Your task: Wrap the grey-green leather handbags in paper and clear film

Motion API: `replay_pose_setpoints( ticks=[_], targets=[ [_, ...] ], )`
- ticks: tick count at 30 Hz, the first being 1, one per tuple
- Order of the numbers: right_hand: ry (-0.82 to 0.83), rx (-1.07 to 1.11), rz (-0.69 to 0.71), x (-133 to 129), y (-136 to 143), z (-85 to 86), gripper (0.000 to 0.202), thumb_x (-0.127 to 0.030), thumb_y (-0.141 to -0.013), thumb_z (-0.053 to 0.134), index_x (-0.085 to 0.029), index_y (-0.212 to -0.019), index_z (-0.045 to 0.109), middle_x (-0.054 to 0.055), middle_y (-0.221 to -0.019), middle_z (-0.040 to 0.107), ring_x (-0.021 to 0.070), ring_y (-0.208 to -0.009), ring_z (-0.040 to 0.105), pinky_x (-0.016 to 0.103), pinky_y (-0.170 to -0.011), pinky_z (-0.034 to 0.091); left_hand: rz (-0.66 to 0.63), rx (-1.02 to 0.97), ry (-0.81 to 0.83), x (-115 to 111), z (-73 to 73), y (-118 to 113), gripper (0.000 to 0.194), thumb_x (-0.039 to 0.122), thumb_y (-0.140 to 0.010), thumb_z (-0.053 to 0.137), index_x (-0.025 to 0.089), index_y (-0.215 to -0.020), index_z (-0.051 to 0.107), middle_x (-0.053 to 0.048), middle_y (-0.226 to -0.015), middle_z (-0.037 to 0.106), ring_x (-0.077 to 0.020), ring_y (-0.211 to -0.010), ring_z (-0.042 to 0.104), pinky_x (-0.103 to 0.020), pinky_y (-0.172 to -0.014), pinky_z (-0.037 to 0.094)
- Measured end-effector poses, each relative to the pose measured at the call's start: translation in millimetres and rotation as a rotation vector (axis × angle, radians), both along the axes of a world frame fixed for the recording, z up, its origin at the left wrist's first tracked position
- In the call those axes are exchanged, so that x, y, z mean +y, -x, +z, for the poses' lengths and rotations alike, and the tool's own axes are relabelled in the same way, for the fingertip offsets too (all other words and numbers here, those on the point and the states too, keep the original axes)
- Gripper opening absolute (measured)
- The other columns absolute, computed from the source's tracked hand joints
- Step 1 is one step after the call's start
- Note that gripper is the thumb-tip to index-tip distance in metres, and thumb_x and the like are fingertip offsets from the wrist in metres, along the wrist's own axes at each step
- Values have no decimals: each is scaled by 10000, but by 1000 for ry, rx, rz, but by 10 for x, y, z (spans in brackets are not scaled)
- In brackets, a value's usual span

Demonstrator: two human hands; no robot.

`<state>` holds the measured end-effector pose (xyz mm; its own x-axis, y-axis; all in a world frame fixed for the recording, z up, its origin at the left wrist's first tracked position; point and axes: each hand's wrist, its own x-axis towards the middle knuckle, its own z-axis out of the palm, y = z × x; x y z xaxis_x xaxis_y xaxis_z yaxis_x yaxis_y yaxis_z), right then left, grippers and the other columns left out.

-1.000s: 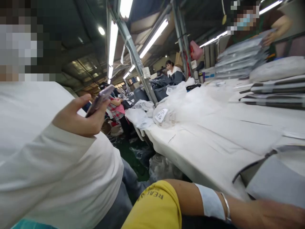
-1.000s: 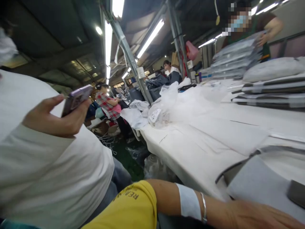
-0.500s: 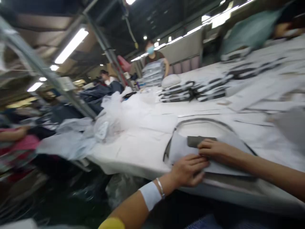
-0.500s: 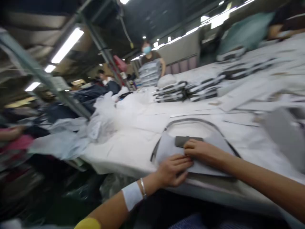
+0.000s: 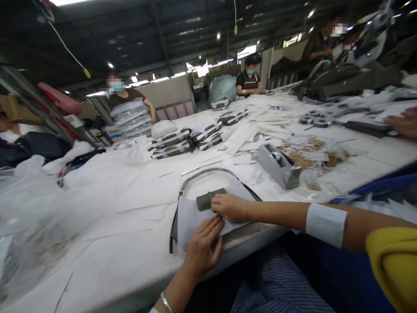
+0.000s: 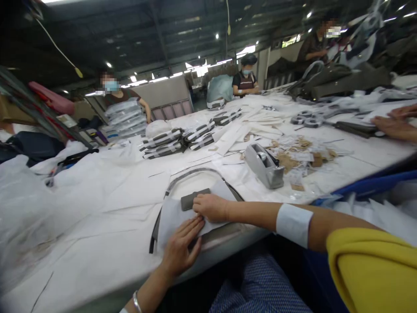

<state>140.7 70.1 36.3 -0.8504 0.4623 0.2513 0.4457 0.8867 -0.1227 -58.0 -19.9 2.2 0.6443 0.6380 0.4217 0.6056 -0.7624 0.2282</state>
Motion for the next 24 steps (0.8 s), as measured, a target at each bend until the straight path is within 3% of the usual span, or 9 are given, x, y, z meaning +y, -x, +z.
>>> replay_pose_setpoints(
  ticks=[3, 5, 6, 9, 11, 14, 19, 21, 24],
  targets=[
    [208, 69, -79, -2, -59, 141, 118, -169, -882, 601, -151, -925, 709, 83, -947, 693, 181, -833, 628, 278, -769, 475, 3, 2, -18, 10, -32, 4, 582, 165, -892, 492, 213, -1468, 424, -83, -1448, 535, -266, -1362, 473, -491, -1107, 472],
    [287, 202, -136, 51, -266, 268, 150, -220, -911, 593, -186, -961, 731, 48, -945, 726, 161, -848, 654, 255, -793, 476, 1, 5, -28, 10, -47, 9, 589, 154, -888, 488, 217, -1470, 419, -77, -1447, 537, -264, -1369, 465, -488, -1108, 473],
    [274, 282, -225, 82, -423, 324, 171, -248, -923, 581, -196, -976, 735, 40, -944, 738, 161, -855, 660, 257, -805, 477, 0, 5, -37, 10, -53, 11, 592, 148, -888, 485, 217, -1471, 415, -75, -1448, 537, -262, -1372, 461, -489, -1110, 472],
    [147, 409, -671, 99, -988, 391, 212, -284, -924, 550, -183, -949, 735, 59, -928, 749, 191, -842, 667, 298, -795, 488, -9, -3, -72, 17, -68, 15, 605, 137, -885, 482, 211, -1480, 397, -78, -1449, 535, -260, -1379, 452, -488, -1111, 472],
    [143, 363, -823, -14, -1291, 330, 195, -285, -896, 571, -165, -895, 725, 74, -876, 744, 210, -801, 671, 317, -752, 504, -11, -10, -86, 25, -81, 14, 616, 133, -884, 485, 210, -1487, 383, -79, -1450, 534, -258, -1382, 449, -486, -1111, 474],
    [160, 372, -802, -359, -1427, 135, 209, -315, -894, 586, -163, -978, 702, 91, -950, 739, 222, -828, 686, 343, -778, 531, -6, -20, -93, 32, -106, 11, 627, 115, -879, 484, 217, -1488, 378, -75, -1449, 535, -257, -1374, 458, -492, -1110, 473],
    [119, 512, -844, -914, -1148, -134, 258, -341, -973, 489, -205, -1135, 636, 93, -1115, 699, 221, -946, 684, 378, -891, 533, 12, -6, -100, 44, -131, -10, 612, 112, -871, 496, 208, -1469, 405, -78, -1446, 538, -263, -1354, 479, -504, -1116, 460],
    [147, 520, -887, -1020, -1082, -162, 226, -295, -957, 509, -204, -1121, 636, 88, -1102, 700, 216, -909, 688, 379, -875, 546, 24, 8, -126, 53, -140, -28, 584, 119, -880, 496, 196, -1454, 426, -83, -1430, 553, -261, -1332, 501, -494, -1103, 470],
    [195, 437, -828, -1150, -1109, -100, 200, -206, -939, 515, -198, -1067, 668, 77, -1042, 716, 212, -937, 683, 361, -875, 549, 33, 20, -222, 61, -174, -45, 555, 119, -909, 477, 193, -1457, 428, -83, -1399, 583, -252, -1288, 544, -463, -1078, 485]
  ],
)
